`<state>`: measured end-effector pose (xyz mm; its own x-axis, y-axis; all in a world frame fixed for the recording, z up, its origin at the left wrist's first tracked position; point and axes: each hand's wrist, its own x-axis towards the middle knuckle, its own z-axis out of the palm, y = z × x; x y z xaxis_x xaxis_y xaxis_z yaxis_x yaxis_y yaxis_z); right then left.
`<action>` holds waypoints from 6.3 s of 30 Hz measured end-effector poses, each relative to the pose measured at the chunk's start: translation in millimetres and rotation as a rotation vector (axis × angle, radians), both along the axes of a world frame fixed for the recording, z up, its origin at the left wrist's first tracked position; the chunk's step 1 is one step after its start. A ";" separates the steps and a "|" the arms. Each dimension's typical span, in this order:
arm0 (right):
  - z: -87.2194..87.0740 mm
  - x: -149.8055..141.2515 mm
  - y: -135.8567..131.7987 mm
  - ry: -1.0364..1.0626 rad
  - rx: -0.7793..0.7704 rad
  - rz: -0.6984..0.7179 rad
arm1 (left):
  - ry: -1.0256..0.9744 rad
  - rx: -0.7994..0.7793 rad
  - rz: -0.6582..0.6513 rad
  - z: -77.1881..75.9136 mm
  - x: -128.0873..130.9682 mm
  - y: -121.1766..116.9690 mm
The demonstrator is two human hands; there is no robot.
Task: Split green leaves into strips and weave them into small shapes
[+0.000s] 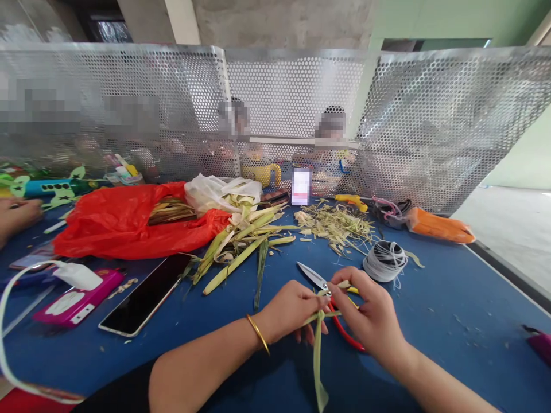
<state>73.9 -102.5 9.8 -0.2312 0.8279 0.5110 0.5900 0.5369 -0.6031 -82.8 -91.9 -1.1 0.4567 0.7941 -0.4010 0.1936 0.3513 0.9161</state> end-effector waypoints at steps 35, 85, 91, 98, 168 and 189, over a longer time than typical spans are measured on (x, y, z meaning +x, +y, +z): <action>-15.1 -15.3 -6.7 -0.488 0.454 0.267 | -0.535 -0.094 0.262 -2.8 -2.9 5.0; -17.6 -3.9 15.7 -0.266 -0.276 -0.242 | -0.223 0.173 0.256 -5.1 2.0 0.7; -6.2 5.3 18.2 -0.101 -0.327 -0.095 | -0.261 0.053 0.407 -9.1 -5.6 10.4; 2.0 10.3 19.5 0.271 -0.425 0.157 | -0.270 0.032 0.345 -4.4 -8.5 10.9; -13.3 -3.3 11.8 0.075 -0.250 -0.006 | -0.220 -0.186 -0.126 4.3 -5.3 -12.2; -6.2 2.5 20.3 0.318 -0.615 0.142 | -0.150 -0.048 -0.056 7.1 -10.0 -5.8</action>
